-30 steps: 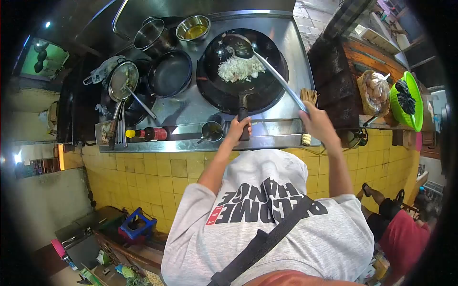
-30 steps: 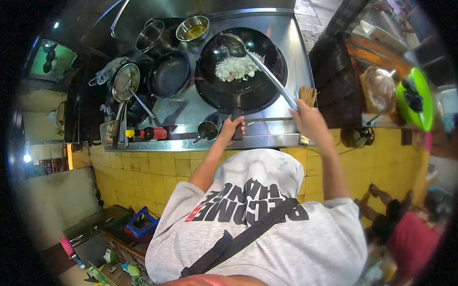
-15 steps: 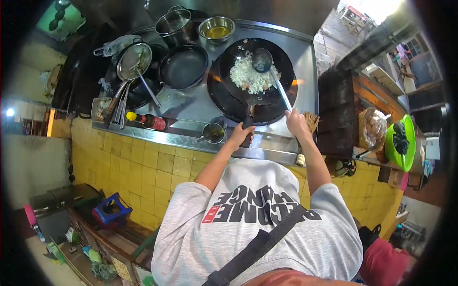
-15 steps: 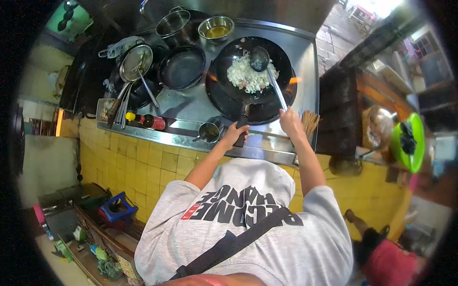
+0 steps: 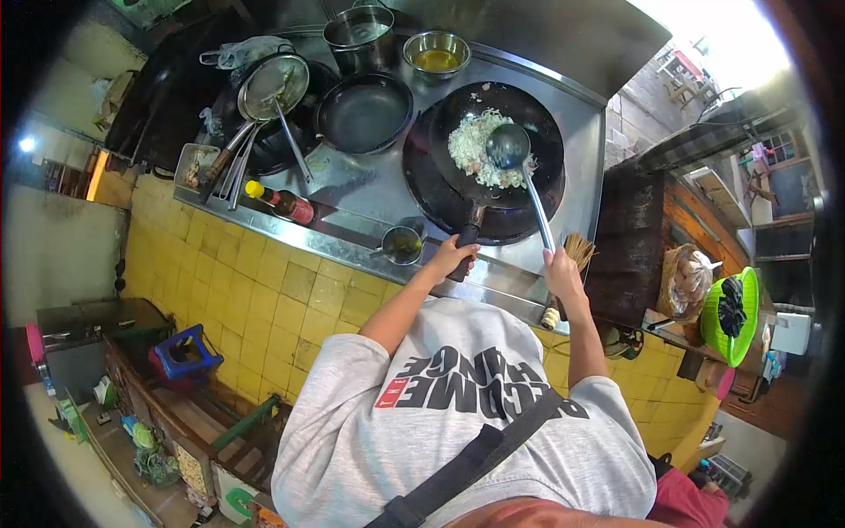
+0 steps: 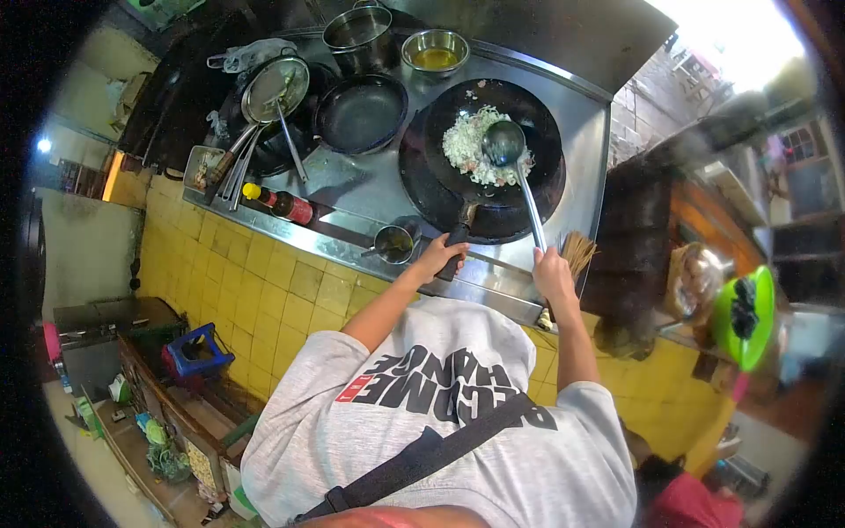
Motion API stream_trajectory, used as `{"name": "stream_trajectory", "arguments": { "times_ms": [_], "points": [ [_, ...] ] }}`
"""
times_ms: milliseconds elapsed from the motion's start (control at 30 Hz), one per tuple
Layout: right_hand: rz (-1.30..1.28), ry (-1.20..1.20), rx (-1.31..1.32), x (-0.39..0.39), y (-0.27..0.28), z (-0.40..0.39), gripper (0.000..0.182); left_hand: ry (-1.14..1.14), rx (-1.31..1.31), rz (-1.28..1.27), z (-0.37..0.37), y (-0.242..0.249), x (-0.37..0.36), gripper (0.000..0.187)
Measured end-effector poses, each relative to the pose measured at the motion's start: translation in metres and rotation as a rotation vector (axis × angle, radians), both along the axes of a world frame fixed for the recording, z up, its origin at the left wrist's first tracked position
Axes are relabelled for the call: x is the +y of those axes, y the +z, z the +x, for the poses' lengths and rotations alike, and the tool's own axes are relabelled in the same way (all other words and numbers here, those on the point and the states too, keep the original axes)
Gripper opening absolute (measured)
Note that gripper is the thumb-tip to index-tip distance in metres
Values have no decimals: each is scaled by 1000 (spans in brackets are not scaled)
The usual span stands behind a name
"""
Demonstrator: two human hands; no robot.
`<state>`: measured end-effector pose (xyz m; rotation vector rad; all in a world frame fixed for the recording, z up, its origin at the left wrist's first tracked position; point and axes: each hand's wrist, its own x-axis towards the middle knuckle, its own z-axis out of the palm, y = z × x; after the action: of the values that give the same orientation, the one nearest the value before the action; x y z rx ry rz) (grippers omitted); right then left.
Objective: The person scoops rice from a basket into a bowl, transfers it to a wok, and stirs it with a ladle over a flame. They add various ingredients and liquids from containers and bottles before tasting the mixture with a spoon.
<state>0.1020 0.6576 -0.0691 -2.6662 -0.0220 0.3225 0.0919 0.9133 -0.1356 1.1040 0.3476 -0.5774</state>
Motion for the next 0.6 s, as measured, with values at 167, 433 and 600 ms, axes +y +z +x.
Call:
{"name": "stream_trajectory", "arguments": {
  "times_ms": [167,433,600],
  "points": [
    [347,-109,323,43,-20,17,45,1,6,16,1,-3,1,23],
    [185,-107,133,65,-8,41,45,-7,15,14,-1,-5,-2,24],
    [125,-137,-28,49,-30,43,42,-5,33,35,-3,-12,2,26]
  ]
}}
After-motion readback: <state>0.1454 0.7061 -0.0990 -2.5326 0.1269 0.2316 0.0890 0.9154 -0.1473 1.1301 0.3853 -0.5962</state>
